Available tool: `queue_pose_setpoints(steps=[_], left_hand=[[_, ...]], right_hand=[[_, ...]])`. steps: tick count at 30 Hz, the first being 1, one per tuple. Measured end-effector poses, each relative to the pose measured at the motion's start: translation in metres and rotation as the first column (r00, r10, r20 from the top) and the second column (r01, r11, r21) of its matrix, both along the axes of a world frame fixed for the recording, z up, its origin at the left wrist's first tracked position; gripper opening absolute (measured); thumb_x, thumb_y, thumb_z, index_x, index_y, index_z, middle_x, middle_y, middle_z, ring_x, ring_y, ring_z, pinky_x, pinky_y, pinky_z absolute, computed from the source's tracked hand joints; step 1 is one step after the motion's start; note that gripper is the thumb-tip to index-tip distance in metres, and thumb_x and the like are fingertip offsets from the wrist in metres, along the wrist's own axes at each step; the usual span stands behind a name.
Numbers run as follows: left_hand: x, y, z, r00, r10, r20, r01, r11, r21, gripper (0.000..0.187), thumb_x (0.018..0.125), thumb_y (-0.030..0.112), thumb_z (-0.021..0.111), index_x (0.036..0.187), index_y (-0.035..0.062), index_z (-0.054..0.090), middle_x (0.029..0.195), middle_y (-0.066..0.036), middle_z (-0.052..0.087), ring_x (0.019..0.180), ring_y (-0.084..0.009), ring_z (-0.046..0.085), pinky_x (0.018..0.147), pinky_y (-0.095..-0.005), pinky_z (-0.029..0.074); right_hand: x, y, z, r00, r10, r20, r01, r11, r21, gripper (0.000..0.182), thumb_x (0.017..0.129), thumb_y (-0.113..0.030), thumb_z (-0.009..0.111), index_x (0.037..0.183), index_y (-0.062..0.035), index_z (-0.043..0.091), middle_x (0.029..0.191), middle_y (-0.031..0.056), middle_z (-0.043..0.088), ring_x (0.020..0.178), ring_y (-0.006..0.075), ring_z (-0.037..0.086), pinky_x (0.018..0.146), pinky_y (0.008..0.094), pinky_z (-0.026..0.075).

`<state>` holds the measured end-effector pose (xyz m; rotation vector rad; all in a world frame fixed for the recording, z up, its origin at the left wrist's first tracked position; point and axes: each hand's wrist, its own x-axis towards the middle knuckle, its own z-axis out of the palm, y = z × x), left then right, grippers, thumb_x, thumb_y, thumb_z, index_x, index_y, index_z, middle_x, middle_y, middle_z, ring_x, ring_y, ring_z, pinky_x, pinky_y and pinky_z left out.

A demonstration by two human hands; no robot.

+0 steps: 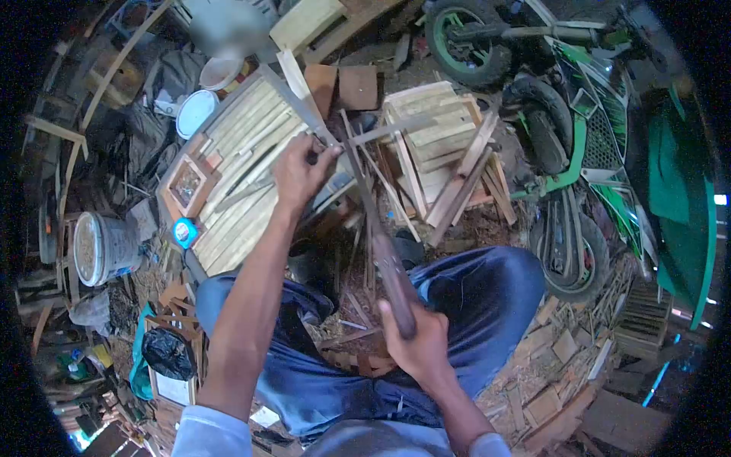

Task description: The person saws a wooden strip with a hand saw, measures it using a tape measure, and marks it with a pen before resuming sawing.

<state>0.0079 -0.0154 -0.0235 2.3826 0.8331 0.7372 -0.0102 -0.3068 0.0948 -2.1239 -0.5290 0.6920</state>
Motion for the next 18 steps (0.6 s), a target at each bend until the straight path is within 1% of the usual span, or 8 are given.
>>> queue_pose_setpoints(steps=[1,3,5,6,11,13,16,18], left_hand=[[-0.001,-0.001,-0.002,0.999,-0.006,0.035,0.006,1.0,0.006,0.039,0.078,0.038,0.077,0.076,0.0027,0.059,0.08,-0.013,0.06,0.078,-0.036,0.06,0.068,-0.0457,0.047],[0.001,-0.002,-0.002,1.0,0.014,0.021,-0.013,1.0,-0.014,0.038,0.079,0.036,0.077,0.076,0.0027,0.059,0.08,-0.013,0.06,0.077,-0.0359,0.06,0.067,-0.0445,0.046],[0.001,-0.002,-0.005,0.999,-0.011,0.052,0.012,1.0,-0.022,0.037,0.079,0.034,0.077,0.075,0.0024,0.058,0.078,-0.013,0.059,0.075,-0.0354,0.06,0.066,-0.0441,0.046],[0.002,-0.003,-0.005,0.999,-0.01,0.037,0.011,1.0,-0.023,0.037,0.079,0.034,0.077,0.077,0.0025,0.058,0.078,-0.012,0.059,0.075,-0.0344,0.06,0.066,-0.043,0.046],[0.001,0.0,-0.001,1.0,-0.025,0.014,0.026,0.998,-0.064,0.036,0.078,0.031,0.079,0.079,0.002,0.058,0.078,-0.012,0.059,0.075,-0.0324,0.06,0.068,-0.0408,0.046],[0.002,0.0,-0.005,0.999,-0.024,0.039,0.024,1.0,-0.007,0.039,0.078,0.034,0.078,0.074,0.0016,0.056,0.076,-0.012,0.057,0.074,-0.0348,0.058,0.065,-0.0447,0.044],[-0.001,-0.005,-0.006,0.999,-0.019,0.046,0.02,1.0,-0.021,0.038,0.078,0.033,0.078,0.075,0.0017,0.057,0.076,-0.012,0.058,0.074,-0.0341,0.058,0.066,-0.0437,0.045],[0.003,0.0,-0.006,0.999,-0.032,0.034,0.032,0.999,0.005,0.037,0.078,0.032,0.079,0.079,0.0014,0.059,0.077,-0.013,0.058,0.075,-0.0334,0.059,0.069,-0.0409,0.046]], right_hand=[[-0.001,-0.006,-0.002,1.0,-0.006,-0.022,0.007,1.0,0.018,0.021,0.092,-0.02,0.066,0.09,0.0012,0.071,0.056,0.015,0.058,0.05,0.0136,0.063,0.051,0.0304,0.048],[0.005,0.006,-0.009,0.999,0.0,0.041,0.0,1.0,0.012,0.025,0.093,-0.022,0.065,0.085,0.0007,0.07,0.055,0.0175,0.056,0.048,0.0182,0.064,0.051,0.0336,0.048],[0.03,0.058,-0.025,0.978,0.015,0.208,-0.052,0.983,0.175,0.033,0.091,-0.028,0.064,0.077,0.0012,0.066,0.059,0.0247,0.056,0.061,0.0432,0.062,0.054,0.0444,0.048],[0.04,0.082,-0.043,0.98,-0.057,0.193,0.016,0.979,0.204,0.035,0.092,-0.027,0.065,0.073,0.0029,0.061,0.053,0.0183,0.05,0.045,0.0275,0.055,0.049,0.0391,0.041],[0.033,0.062,-0.031,0.972,-0.029,0.232,-0.024,0.974,0.223,0.025,0.088,-0.02,0.064,0.077,0.0024,0.066,0.067,0.0249,0.061,0.068,0.0433,0.064,0.06,0.0455,0.051],[0.008,0.01,-0.011,0.998,-0.055,0.028,0.053,0.997,0.063,0.023,0.086,-0.019,0.064,0.076,0.0012,0.066,0.063,0.0227,0.061,0.065,0.0389,0.066,0.06,0.0454,0.05],[0.009,0.015,-0.02,0.994,-0.106,0.024,0.106,0.994,0.007,0.016,0.086,-0.013,0.066,0.083,0.0027,0.067,0.055,0.0169,0.055,0.049,0.0142,0.059,0.05,0.0339,0.044],[0.033,0.066,-0.051,0.988,-0.072,0.134,0.046,0.98,0.192,0.023,0.087,-0.015,0.064,0.074,0.0038,0.062,0.051,0.0149,0.05,0.048,0.0143,0.054,0.05,0.0359,0.043]])
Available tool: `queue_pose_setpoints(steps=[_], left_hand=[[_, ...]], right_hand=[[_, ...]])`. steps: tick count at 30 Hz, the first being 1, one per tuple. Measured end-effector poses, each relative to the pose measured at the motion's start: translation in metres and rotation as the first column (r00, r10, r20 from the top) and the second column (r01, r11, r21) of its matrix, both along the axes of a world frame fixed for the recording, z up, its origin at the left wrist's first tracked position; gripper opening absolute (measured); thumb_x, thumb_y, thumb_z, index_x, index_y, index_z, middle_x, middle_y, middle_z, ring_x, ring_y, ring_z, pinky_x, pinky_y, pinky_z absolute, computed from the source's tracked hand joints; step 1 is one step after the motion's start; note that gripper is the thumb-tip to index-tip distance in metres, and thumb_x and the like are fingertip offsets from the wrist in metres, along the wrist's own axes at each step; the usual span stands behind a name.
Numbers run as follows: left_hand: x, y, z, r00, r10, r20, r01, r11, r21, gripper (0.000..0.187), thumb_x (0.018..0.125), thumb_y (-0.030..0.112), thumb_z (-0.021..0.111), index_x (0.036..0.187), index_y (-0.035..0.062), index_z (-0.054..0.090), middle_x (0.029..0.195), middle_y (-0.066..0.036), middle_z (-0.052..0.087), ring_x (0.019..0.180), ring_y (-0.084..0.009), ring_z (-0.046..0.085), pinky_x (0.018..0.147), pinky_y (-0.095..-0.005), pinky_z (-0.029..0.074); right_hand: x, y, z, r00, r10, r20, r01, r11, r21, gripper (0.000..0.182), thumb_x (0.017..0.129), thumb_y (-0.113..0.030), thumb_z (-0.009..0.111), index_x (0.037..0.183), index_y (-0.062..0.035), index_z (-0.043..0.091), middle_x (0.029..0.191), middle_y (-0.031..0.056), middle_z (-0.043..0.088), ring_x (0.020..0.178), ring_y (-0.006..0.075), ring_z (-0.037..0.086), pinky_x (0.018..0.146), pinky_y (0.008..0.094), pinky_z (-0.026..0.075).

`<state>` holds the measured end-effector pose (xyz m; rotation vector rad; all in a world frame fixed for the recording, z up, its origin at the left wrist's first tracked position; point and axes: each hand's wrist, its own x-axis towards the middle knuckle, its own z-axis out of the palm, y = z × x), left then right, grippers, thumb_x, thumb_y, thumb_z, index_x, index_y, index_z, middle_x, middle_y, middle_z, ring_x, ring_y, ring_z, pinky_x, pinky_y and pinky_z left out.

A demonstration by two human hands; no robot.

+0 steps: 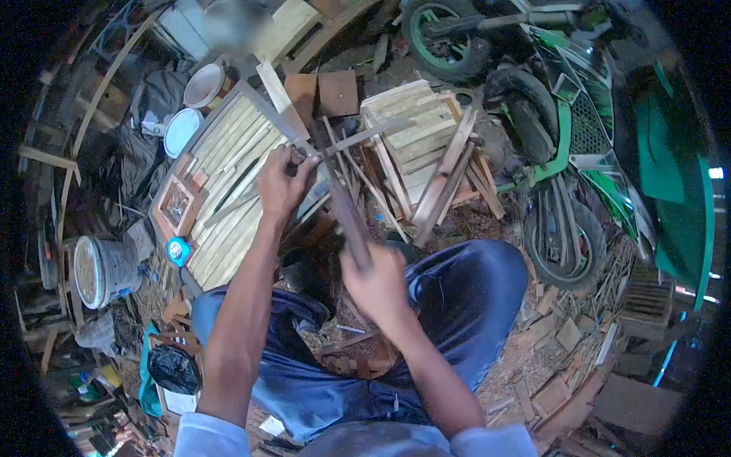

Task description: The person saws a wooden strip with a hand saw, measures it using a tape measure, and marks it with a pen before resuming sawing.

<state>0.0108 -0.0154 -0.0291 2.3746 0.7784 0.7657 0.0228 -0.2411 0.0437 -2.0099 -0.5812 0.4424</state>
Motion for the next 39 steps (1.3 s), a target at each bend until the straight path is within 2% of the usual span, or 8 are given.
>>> queue_pose_setpoints(steps=[10,13,15,17,22,25,32,39], left_hand=[[-0.001,0.002,0.0,1.0,-0.009,0.023,0.009,1.0,0.019,0.037,0.078,0.033,0.077,0.074,0.0026,0.057,0.075,-0.012,0.056,0.074,-0.0345,0.057,0.066,-0.0448,0.044],[-0.001,0.003,-0.002,1.0,-0.014,-0.001,0.014,1.0,-0.001,0.035,0.079,0.031,0.078,0.079,0.0015,0.059,0.078,-0.013,0.057,0.074,-0.0325,0.058,0.067,-0.0414,0.045],[-0.001,0.002,0.003,1.0,-0.003,-0.019,0.003,1.0,-0.004,0.037,0.079,0.033,0.078,0.079,0.0012,0.059,0.078,-0.013,0.056,0.074,-0.0334,0.058,0.066,-0.0416,0.045],[-0.001,0.003,0.002,1.0,-0.011,-0.016,0.011,1.0,0.01,0.038,0.079,0.034,0.078,0.079,0.0011,0.059,0.077,-0.013,0.056,0.074,-0.0338,0.058,0.066,-0.0418,0.045],[-0.001,0.002,0.002,1.0,0.007,0.019,-0.008,0.999,0.034,0.04,0.076,0.035,0.079,0.071,0.0021,0.056,0.073,-0.011,0.055,0.073,-0.0332,0.057,0.065,-0.0444,0.045],[0.0,0.001,0.004,0.999,0.001,0.047,-0.001,1.0,0.015,0.04,0.076,0.035,0.079,0.071,0.0019,0.056,0.073,-0.011,0.055,0.072,-0.0332,0.057,0.065,-0.044,0.045],[0.0,0.002,0.003,1.0,0.0,0.006,0.0,1.0,-0.005,0.04,0.077,0.037,0.078,0.074,0.0031,0.057,0.075,-0.011,0.056,0.073,-0.0333,0.058,0.065,-0.0434,0.045],[-0.001,0.002,0.0,0.999,0.005,0.05,-0.006,1.0,0.019,0.038,0.076,0.036,0.078,0.073,0.0036,0.058,0.076,-0.011,0.058,0.074,-0.0336,0.059,0.065,-0.0446,0.046]], right_hand=[[-0.041,-0.064,0.035,0.999,0.03,-0.027,-0.033,0.993,-0.114,0.015,0.081,-0.011,0.064,0.09,0.0006,0.07,0.061,0.019,0.059,0.058,0.0203,0.069,0.056,0.033,0.05],[0.0,0.008,0.002,0.999,-0.006,0.054,0.008,0.999,-0.034,0.023,0.082,-0.016,0.066,0.073,0.004,0.06,0.058,0.0227,0.053,0.051,0.0366,0.06,0.051,0.0411,0.043],[0.013,0.031,-0.007,0.998,-0.045,0.04,0.047,0.998,-0.05,0.028,0.084,-0.016,0.066,0.068,0.0058,0.056,0.054,0.0218,0.049,0.045,0.0308,0.052,0.05,0.0397,0.042],[0.007,0.015,0.016,1.0,0.006,-0.03,-0.01,0.994,-0.107,0.023,0.083,-0.017,0.065,0.075,0.0045,0.063,0.063,0.0266,0.056,0.063,0.0439,0.061,0.056,0.0437,0.048],[-0.033,-0.054,0.033,0.977,-0.05,-0.208,0.015,0.986,-0.164,0.021,0.083,-0.015,0.066,0.077,0.004,0.064,0.054,0.0197,0.052,0.051,0.021,0.065,0.051,0.0373,0.046],[-0.013,-0.016,0.012,0.99,-0.073,-0.118,0.059,0.991,-0.116,0.027,0.09,-0.016,0.064,0.071,0.0035,0.061,0.049,0.0075,0.046,0.049,0.007,0.047,0.047,0.0315,0.038],[-0.012,-0.018,0.023,0.996,-0.025,-0.091,0.011,0.988,-0.155,0.026,0.089,-0.015,0.065,0.071,0.0032,0.061,0.052,0.0034,0.046,0.052,0.0064,0.043,0.048,0.0322,0.036],[-0.009,-0.007,0.019,0.99,-0.079,-0.121,0.058,0.984,-0.166,0.021,0.085,-0.015,0.065,0.075,0.0034,0.063,0.054,0.0165,0.052,0.049,0.0153,0.056,0.052,0.0358,0.044]])
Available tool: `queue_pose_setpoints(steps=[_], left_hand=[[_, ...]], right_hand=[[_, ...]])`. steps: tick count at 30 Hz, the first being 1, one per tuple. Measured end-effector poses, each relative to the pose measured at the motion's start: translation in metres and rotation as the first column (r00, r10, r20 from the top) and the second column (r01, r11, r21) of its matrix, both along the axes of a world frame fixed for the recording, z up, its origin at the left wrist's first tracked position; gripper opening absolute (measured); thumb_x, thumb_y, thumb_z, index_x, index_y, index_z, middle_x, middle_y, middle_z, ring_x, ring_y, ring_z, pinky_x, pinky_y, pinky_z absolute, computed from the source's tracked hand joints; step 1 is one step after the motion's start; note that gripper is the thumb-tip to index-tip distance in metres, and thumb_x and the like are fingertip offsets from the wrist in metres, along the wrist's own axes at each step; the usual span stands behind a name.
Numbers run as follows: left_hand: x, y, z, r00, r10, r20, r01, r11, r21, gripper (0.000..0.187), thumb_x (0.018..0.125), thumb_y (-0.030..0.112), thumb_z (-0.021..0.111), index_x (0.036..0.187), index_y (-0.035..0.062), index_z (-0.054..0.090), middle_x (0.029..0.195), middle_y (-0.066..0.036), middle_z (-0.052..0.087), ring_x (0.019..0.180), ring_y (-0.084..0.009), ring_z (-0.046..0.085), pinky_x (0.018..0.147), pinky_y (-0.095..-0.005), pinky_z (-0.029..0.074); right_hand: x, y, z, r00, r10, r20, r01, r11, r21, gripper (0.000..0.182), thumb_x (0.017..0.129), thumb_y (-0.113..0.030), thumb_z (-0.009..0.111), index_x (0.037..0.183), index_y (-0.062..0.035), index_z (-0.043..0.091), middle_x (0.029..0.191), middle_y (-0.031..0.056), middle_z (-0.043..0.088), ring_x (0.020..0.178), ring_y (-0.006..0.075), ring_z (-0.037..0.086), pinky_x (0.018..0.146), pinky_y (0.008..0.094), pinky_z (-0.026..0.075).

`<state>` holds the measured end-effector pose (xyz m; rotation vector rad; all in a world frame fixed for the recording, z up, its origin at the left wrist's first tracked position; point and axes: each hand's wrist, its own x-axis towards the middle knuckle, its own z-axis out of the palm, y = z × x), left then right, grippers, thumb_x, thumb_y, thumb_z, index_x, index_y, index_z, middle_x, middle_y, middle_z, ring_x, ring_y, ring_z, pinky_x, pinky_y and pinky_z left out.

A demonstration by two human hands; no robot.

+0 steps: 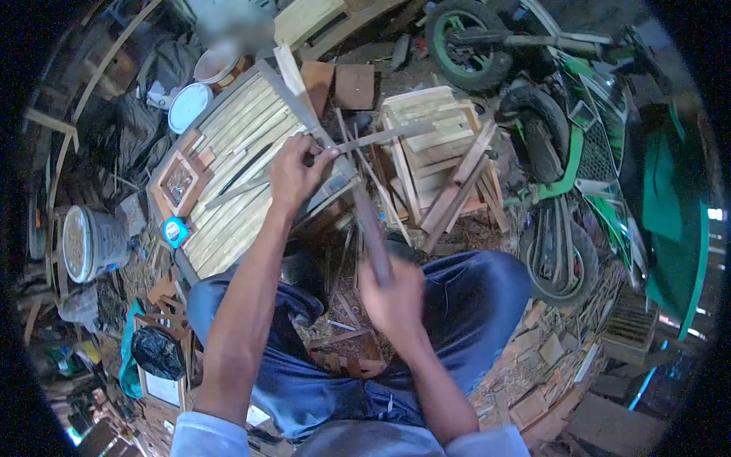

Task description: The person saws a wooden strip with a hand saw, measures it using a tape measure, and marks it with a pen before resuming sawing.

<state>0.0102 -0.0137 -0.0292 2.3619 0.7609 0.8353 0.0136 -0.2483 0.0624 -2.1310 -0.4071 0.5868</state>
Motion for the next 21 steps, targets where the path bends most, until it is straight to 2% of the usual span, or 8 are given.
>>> queue_pose_setpoints(steps=[2,5,10,12,14,16,19,21], left_hand=[[0.0,0.0,0.0,1.0,-0.005,-0.014,0.005,0.999,-0.038,0.039,0.077,0.036,0.078,0.073,0.0035,0.058,0.076,-0.011,0.058,0.074,-0.0337,0.059,0.065,-0.0447,0.046],[0.001,0.003,-0.002,0.999,-0.005,-0.048,0.004,1.0,-0.015,0.039,0.076,0.037,0.079,0.074,0.0035,0.058,0.076,-0.011,0.058,0.074,-0.0333,0.059,0.065,-0.0437,0.046],[-0.001,0.001,0.0,1.0,0.006,-0.023,-0.005,1.0,0.01,0.038,0.077,0.036,0.078,0.073,0.0035,0.058,0.077,-0.011,0.057,0.077,-0.0332,0.059,0.066,-0.0436,0.047],[-0.001,0.0,0.006,0.999,-0.005,-0.053,0.004,1.0,-0.02,0.039,0.077,0.036,0.078,0.073,0.0027,0.058,0.077,-0.011,0.057,0.077,-0.0332,0.059,0.066,-0.0437,0.046],[0.001,0.0,0.0,1.0,-0.008,-0.014,0.008,1.0,-0.008,0.039,0.078,0.034,0.078,0.074,0.0012,0.058,0.077,-0.013,0.058,0.072,-0.0348,0.059,0.065,-0.043,0.046],[0.001,0.0,0.003,1.0,0.004,-0.019,-0.004,1.0,-0.023,0.038,0.078,0.033,0.079,0.074,0.0016,0.058,0.076,-0.013,0.059,0.072,-0.0341,0.059,0.064,-0.0424,0.046],[0.0,0.002,0.001,0.998,-0.013,-0.061,0.01,0.999,-0.042,0.039,0.078,0.036,0.077,0.073,0.0025,0.058,0.077,-0.012,0.057,0.075,-0.0333,0.058,0.067,-0.0444,0.046],[0.0,0.003,0.001,0.999,-0.009,-0.051,0.005,0.998,-0.063,0.04,0.078,0.037,0.077,0.074,0.0028,0.058,0.077,-0.012,0.057,0.075,-0.0336,0.058,0.067,-0.0446,0.046]], right_hand=[[0.03,0.048,-0.019,0.998,0.047,0.041,-0.049,0.998,0.046,0.025,0.084,-0.019,0.065,0.073,0.0033,0.06,0.057,0.021,0.053,0.049,0.0234,0.057,0.052,0.0396,0.044],[0.018,0.025,-0.015,0.994,0.084,0.074,-0.089,0.994,0.064,0.024,0.09,-0.017,0.063,0.075,0.0023,0.06,0.052,0.0039,0.045,0.053,0.0076,0.042,0.049,0.0331,0.037],[-0.032,-0.069,0.024,0.998,0.04,-0.054,-0.041,0.999,-0.031,0.009,0.084,-0.004,0.064,0.086,0.0041,0.068,0.058,-0.0009,0.052,0.058,0.0042,0.05,0.052,0.0276,0.04],[-0.022,-0.041,0.005,0.999,0.04,-0.001,-0.04,0.999,0.002,0.015,0.08,-0.008,0.064,0.072,0.0042,0.062,0.055,0.0183,0.052,0.049,0.0156,0.06,0.051,0.0344,0.044],[0.008,0.017,-0.014,0.988,0.061,0.144,-0.07,0.996,0.056,0.023,0.082,-0.014,0.065,0.069,0.0035,0.059,0.055,0.0205,0.052,0.049,0.0288,0.06,0.05,0.0395,0.043],[0.027,0.058,-0.016,1.0,0.023,-0.002,-0.023,0.997,0.069,0.027,0.083,-0.019,0.066,0.068,0.0033,0.059,0.059,0.0239,0.054,0.055,0.0401,0.06,0.052,0.0433,0.044],[0.01,0.021,-0.006,0.995,0.06,0.081,-0.07,0.99,0.124,0.029,0.086,-0.018,0.066,0.069,0.0041,0.056,0.05,0.0131,0.045,0.047,0.0123,0.045,0.048,0.0374,0.038],[-0.015,-0.034,0.014,0.993,0.092,0.075,-0.092,0.996,-0.001,0.018,0.085,-0.011,0.065,0.075,0.004,0.063,0.052,0.0082,0.052,0.052,0.009,0.052,0.051,0.0323,0.042]])
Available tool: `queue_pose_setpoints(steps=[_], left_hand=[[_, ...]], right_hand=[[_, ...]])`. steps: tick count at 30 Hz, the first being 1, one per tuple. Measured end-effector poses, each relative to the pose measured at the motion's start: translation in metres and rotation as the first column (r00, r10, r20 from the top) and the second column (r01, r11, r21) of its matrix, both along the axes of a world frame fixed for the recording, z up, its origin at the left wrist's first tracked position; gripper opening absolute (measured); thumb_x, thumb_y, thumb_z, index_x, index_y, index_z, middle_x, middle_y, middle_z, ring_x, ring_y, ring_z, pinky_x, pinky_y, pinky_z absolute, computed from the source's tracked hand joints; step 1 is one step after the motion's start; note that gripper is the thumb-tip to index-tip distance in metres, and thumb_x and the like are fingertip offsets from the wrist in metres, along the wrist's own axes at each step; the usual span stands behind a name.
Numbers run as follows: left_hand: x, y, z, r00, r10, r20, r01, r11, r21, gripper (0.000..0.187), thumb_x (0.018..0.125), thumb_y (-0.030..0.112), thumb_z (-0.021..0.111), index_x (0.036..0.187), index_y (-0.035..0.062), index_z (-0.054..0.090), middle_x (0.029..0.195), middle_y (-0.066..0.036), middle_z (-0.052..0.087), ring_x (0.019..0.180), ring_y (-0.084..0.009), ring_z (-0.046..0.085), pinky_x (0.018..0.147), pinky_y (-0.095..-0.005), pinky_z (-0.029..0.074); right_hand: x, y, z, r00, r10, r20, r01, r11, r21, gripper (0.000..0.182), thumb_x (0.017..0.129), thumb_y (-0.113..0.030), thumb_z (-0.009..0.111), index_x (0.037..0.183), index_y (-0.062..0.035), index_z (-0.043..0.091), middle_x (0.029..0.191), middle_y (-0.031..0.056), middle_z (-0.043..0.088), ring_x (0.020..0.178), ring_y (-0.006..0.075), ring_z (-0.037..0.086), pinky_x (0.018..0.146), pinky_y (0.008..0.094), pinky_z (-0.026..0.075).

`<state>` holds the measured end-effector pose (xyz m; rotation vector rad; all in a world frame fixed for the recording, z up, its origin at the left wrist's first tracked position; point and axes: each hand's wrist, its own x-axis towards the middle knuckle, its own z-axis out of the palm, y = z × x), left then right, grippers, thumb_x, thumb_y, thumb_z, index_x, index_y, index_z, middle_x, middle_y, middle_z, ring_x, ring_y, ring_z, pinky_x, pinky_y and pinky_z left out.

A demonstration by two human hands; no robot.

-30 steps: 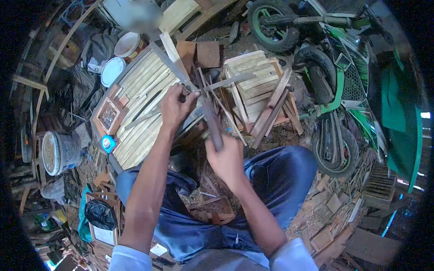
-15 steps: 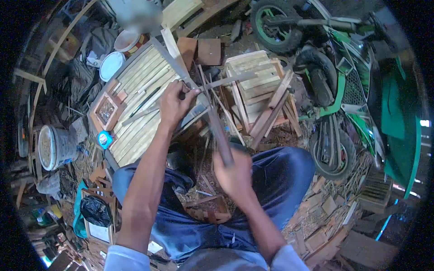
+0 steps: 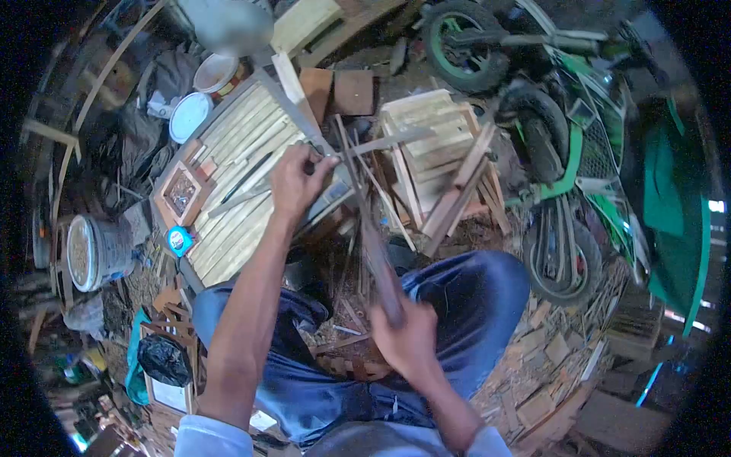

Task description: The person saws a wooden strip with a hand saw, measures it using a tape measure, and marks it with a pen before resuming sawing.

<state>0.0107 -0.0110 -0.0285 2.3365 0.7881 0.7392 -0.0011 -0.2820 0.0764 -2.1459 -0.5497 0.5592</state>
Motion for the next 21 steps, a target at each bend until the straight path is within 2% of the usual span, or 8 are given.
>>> queue_pose_setpoints(steps=[5,7,9,12,13,15,19,21], left_hand=[[0.0,-0.003,0.0,1.0,0.023,0.013,-0.024,1.0,0.019,0.04,0.077,0.038,0.077,0.074,0.0033,0.058,0.077,-0.011,0.057,0.075,-0.0336,0.058,0.067,-0.0445,0.046],[0.001,-0.003,0.0,1.0,0.011,0.011,-0.011,1.0,-0.013,0.038,0.077,0.035,0.078,0.074,0.0026,0.058,0.075,-0.012,0.057,0.074,-0.0345,0.058,0.066,-0.0439,0.046],[0.002,-0.002,0.001,1.0,0.018,0.012,-0.019,0.999,0.044,0.038,0.077,0.035,0.078,0.073,0.0026,0.057,0.074,-0.013,0.057,0.073,-0.0344,0.058,0.066,-0.044,0.046],[0.001,0.0,-0.002,1.0,0.004,-0.013,-0.005,1.0,-0.007,0.038,0.078,0.035,0.077,0.073,0.0028,0.057,0.075,-0.012,0.057,0.075,-0.0344,0.058,0.067,-0.0444,0.046],[0.002,0.0,-0.001,1.0,0.005,-0.002,-0.005,1.0,-0.003,0.039,0.078,0.035,0.077,0.073,0.0028,0.057,0.075,-0.012,0.057,0.075,-0.0344,0.058,0.067,-0.0447,0.045],[0.0,-0.002,-0.001,1.0,0.019,-0.007,-0.019,1.0,0.003,0.039,0.078,0.036,0.077,0.074,0.0028,0.057,0.076,-0.012,0.057,0.076,-0.0345,0.058,0.067,-0.0451,0.045],[0.003,-0.003,-0.004,0.999,0.014,0.038,-0.017,0.998,0.065,0.039,0.078,0.037,0.077,0.074,0.0027,0.058,0.077,-0.012,0.057,0.076,-0.035,0.057,0.067,-0.0461,0.045],[0.002,-0.004,-0.004,0.999,0.006,0.033,-0.008,0.999,0.052,0.036,0.078,0.033,0.077,0.075,0.0021,0.059,0.075,-0.012,0.056,0.073,-0.0338,0.057,0.065,-0.0439,0.045]], right_hand=[[0.001,0.008,0.004,0.99,-0.083,-0.11,0.085,0.996,0.017,0.016,0.085,-0.01,0.064,0.078,0.004,0.065,0.054,0.0078,0.054,0.053,0.0079,0.053,0.051,0.0316,0.043],[0.033,0.065,-0.012,0.996,-0.036,-0.079,0.035,0.999,-0.022,0.02,0.083,-0.016,0.066,0.078,0.0038,0.066,0.059,0.0231,0.057,0.056,0.0346,0.066,0.055,0.0388,0.049],[0.042,0.095,-0.033,1.0,-0.018,0.011,0.018,0.999,0.05,0.025,0.086,-0.018,0.065,0.076,0.0038,0.063,0.051,0.0142,0.05,0.046,0.0153,0.049,0.048,0.0361,0.04],[0.027,0.05,-0.008,1.0,0.0,-0.016,0.001,0.997,0.077,0.024,0.083,-0.018,0.067,0.074,0.0039,0.063,0.064,0.0258,0.059,0.067,0.0426,0.064,0.056,0.0438,0.05],[0.015,0.024,0.008,0.998,0.009,-0.065,-0.015,0.995,-0.094,0.017,0.083,-0.013,0.066,0.077,0.0025,0.066,0.061,0.0224,0.06,0.063,0.0349,0.068,0.057,0.0396,0.051],[-0.009,-0.026,0.015,0.994,-0.05,-0.1,0.051,0.999,0.01,0.011,0.081,-0.004,0.062,0.086,-0.0003,0.071,0.056,0.0133,0.059,0.057,0.0141,0.066,0.056,0.0307,0.05],[0.001,-0.001,0.017,0.974,-0.063,-0.219,0.047,0.996,-0.077,0.015,0.081,-0.011,0.064,0.079,0.0034,0.065,0.058,0.0192,0.058,0.054,0.0209,0.066,0.053,0.0355,0.047],[0.018,0.038,0.018,0.998,-0.016,-0.068,0.02,0.997,0.069,0.023,0.082,-0.015,0.065,0.073,0.0053,0.062,0.061,0.0242,0.057,0.055,0.034,0.065,0.052,0.0404,0.046]])
